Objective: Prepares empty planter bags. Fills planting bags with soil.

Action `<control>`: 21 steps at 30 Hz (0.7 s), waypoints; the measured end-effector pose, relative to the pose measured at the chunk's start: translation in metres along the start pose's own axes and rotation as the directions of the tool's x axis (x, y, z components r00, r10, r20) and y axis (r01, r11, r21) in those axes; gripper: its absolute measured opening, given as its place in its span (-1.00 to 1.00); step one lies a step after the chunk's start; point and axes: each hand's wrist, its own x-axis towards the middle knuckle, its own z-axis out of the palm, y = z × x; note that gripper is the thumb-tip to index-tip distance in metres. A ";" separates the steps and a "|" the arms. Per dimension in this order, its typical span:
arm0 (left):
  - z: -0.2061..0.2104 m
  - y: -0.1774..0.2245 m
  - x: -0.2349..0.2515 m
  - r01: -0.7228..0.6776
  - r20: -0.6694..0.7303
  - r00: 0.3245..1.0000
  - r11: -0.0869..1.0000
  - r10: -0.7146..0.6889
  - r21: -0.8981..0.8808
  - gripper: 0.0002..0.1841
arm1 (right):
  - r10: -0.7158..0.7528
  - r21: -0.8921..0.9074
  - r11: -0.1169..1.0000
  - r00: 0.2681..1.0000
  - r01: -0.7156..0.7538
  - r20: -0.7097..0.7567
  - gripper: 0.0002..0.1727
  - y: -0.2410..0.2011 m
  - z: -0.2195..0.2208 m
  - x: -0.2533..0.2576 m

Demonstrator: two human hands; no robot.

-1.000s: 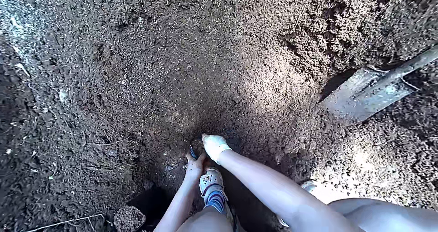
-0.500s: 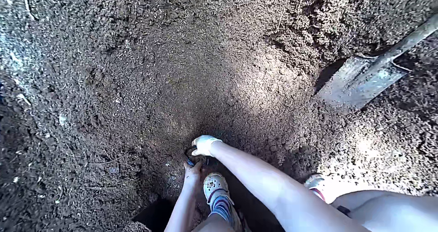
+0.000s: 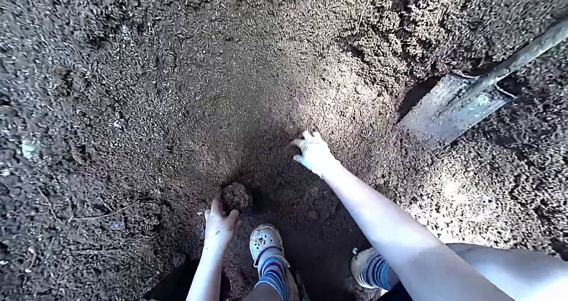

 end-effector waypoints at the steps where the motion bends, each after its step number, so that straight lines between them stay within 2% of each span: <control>1: 0.002 0.002 -0.004 -0.056 -0.045 0.997 0.998 0.057 0.018 -0.09 | 0.028 -0.025 0.999 0.997 -0.027 0.076 -0.35 0.007 0.015 0.000; 3: 0.006 0.005 -0.009 -0.143 -0.097 0.985 0.989 0.145 0.026 -0.07 | 0.082 -0.065 0.996 0.970 -0.069 0.227 -0.20 0.012 0.041 -0.003; 6: 0.008 0.006 -0.010 -0.184 -0.042 0.982 0.983 0.183 -0.021 -0.20 | 0.136 -0.143 0.985 0.933 -0.093 0.332 -0.16 0.011 0.059 -0.009; 8: 0.007 0.007 -0.007 -0.174 0.050 0.984 0.984 0.173 0.027 -0.24 | 0.108 -0.197 0.980 0.921 -0.035 0.374 -0.16 0.012 0.055 -0.003; 12: 0.005 0.010 -0.002 -0.186 0.209 0.962 0.982 0.173 0.043 -0.11 | 0.046 -0.224 0.973 0.889 0.065 0.456 -0.22 -0.007 0.018 -0.004; 15: 0.012 0.015 -0.003 -0.217 0.252 0.944 0.976 0.213 -0.013 -0.09 | -0.164 -0.017 0.981 0.872 0.193 0.461 -0.32 -0.050 -0.025 -0.033; 17: 0.017 0.017 -0.004 -0.242 0.284 0.930 0.970 0.234 -0.006 -0.10 | -0.334 0.231 0.938 0.843 0.256 0.421 -0.38 -0.083 -0.040 -0.054; 19: 0.018 0.019 -0.006 -0.233 0.276 0.933 0.972 0.230 -0.023 -0.17 | -0.432 0.544 0.818 0.825 0.188 0.364 -0.36 -0.109 -0.036 -0.067; 20: 0.018 0.019 -0.008 -0.207 0.259 0.942 0.977 0.214 -0.053 -0.24 | -0.431 0.645 0.756 0.827 0.113 0.361 -0.35 -0.119 -0.030 -0.071; 21: 0.019 0.017 -0.009 -0.187 0.244 0.948 0.979 0.202 -0.085 -0.32 | -0.407 0.674 0.737 0.836 0.062 0.368 -0.35 -0.126 -0.023 -0.073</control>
